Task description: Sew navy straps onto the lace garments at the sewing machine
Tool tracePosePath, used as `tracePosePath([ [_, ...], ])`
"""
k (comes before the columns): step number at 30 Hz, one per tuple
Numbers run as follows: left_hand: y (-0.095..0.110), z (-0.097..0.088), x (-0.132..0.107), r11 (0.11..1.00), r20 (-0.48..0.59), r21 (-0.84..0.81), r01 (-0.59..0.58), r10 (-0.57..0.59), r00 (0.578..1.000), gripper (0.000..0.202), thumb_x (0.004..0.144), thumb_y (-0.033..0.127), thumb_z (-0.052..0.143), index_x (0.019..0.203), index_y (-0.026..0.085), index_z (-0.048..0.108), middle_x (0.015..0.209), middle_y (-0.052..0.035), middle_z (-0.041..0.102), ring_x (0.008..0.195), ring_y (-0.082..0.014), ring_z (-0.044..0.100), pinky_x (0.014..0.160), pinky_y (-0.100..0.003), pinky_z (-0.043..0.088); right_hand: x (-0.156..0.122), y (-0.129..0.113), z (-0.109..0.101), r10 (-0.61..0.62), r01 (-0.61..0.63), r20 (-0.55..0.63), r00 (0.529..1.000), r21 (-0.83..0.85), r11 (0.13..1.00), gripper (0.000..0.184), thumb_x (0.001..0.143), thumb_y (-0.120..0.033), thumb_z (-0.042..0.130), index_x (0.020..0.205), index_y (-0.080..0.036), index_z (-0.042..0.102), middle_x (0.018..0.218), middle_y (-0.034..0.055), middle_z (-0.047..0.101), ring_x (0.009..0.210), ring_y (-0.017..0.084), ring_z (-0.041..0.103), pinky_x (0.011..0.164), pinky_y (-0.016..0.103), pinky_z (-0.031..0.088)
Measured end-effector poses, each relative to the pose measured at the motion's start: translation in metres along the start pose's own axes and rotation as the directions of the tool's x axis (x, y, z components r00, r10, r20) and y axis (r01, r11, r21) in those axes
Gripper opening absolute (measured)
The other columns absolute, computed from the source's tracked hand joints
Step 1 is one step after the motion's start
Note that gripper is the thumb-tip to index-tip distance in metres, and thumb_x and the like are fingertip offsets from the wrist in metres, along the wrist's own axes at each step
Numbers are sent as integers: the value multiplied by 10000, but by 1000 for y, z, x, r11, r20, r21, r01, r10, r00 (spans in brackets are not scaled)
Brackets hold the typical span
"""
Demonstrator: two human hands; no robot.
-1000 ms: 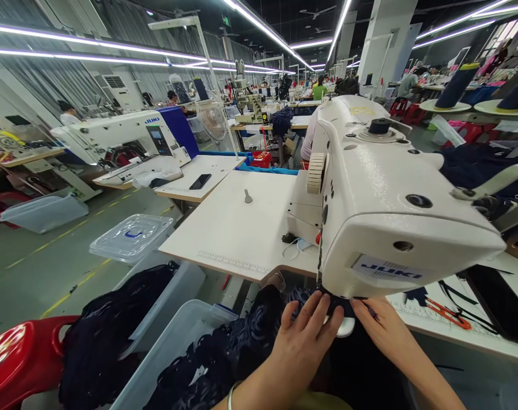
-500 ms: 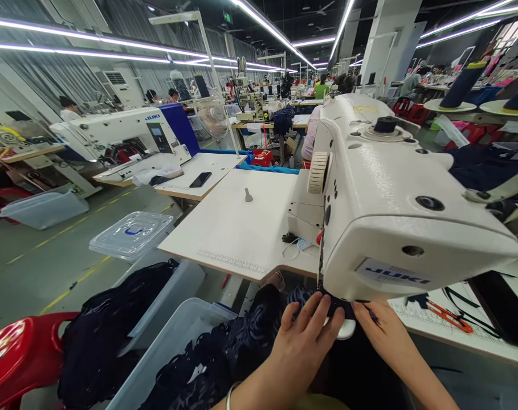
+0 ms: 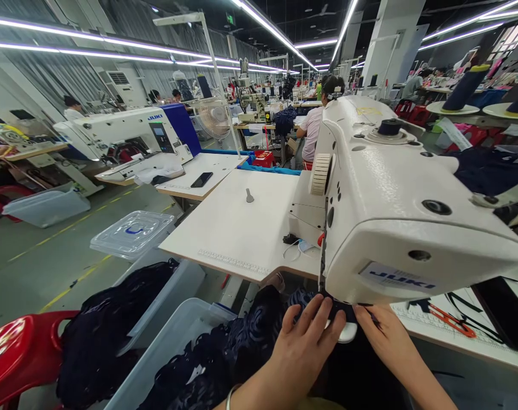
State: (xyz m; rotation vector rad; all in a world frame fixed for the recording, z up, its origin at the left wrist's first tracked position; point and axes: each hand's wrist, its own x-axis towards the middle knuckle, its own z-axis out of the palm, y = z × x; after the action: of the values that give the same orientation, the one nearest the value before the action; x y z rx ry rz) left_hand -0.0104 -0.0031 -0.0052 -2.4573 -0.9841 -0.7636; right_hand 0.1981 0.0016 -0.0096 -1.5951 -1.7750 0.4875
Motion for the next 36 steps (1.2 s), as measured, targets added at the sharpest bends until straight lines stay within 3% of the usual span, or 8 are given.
tracePosePath([
  [11, -4, -3, -2, 996, -4, -81, 32, -33, 999, 356, 994, 213, 383, 1286, 208, 587, 1320, -82, 565, 1292, -216, 433, 1015, -334, 275, 0, 2, 6, 32, -32, -3, 999, 14, 999, 403, 932, -432, 408, 655, -237, 627, 705, 80, 671, 760, 274, 616, 694, 384, 493],
  [17, -3, -5, -3, 996, 53, -84, 38, -34, 998, 367, 991, 186, 391, 1322, 206, 548, 1333, -103, 549, 1309, -217, 419, 1012, -333, 304, 0, 1, 5, 25, -25, -6, 1000, 23, 999, 399, 943, -432, 395, 667, -233, 604, 710, 66, 650, 739, 256, 606, 689, 376, 489],
  [23, -1, 1, -4, 993, 24, -115, 20, -17, 1000, 378, 990, 185, 389, 1335, 201, 543, 1354, -106, 530, 1324, -238, 402, 1052, -357, 293, -6, 0, 3, 93, -91, -26, 995, 62, 994, 292, 951, -448, 406, 908, -237, 604, 870, 58, 651, 900, 251, 613, 744, 349, 506],
  [28, -1, 1, -3, 995, 33, -98, -9, 13, 999, 401, 989, 188, 370, 1360, 190, 523, 1358, -111, 527, 1330, -261, 395, 1065, -373, 297, -6, -6, -2, 112, -111, 0, 994, 124, 986, 277, 971, -434, 394, 1129, -241, 514, 1146, 88, 620, 1071, 232, 580, 846, 336, 496],
  [33, 0, -1, 2, 996, 0, -93, 5, -5, 1000, 390, 987, 176, 372, 1337, 200, 543, 1335, -94, 554, 1283, -243, 450, 1045, -370, 332, -6, -18, -5, 131, -134, 26, 991, 153, 979, 265, 976, -457, 353, 991, -234, 495, 892, 51, 641, 830, 199, 629, 730, 301, 519],
  [36, -1, -2, -4, 984, -105, -177, -36, 18, 994, 357, 977, 148, 379, 1248, 211, 604, 1239, -66, 616, 1199, -208, 526, 1019, -341, 368, -12, -28, -15, 187, -197, 78, 979, 138, 971, 254, 944, -478, 426, 981, -242, 513, 813, 20, 658, 722, 185, 645, 648, 268, 521],
])
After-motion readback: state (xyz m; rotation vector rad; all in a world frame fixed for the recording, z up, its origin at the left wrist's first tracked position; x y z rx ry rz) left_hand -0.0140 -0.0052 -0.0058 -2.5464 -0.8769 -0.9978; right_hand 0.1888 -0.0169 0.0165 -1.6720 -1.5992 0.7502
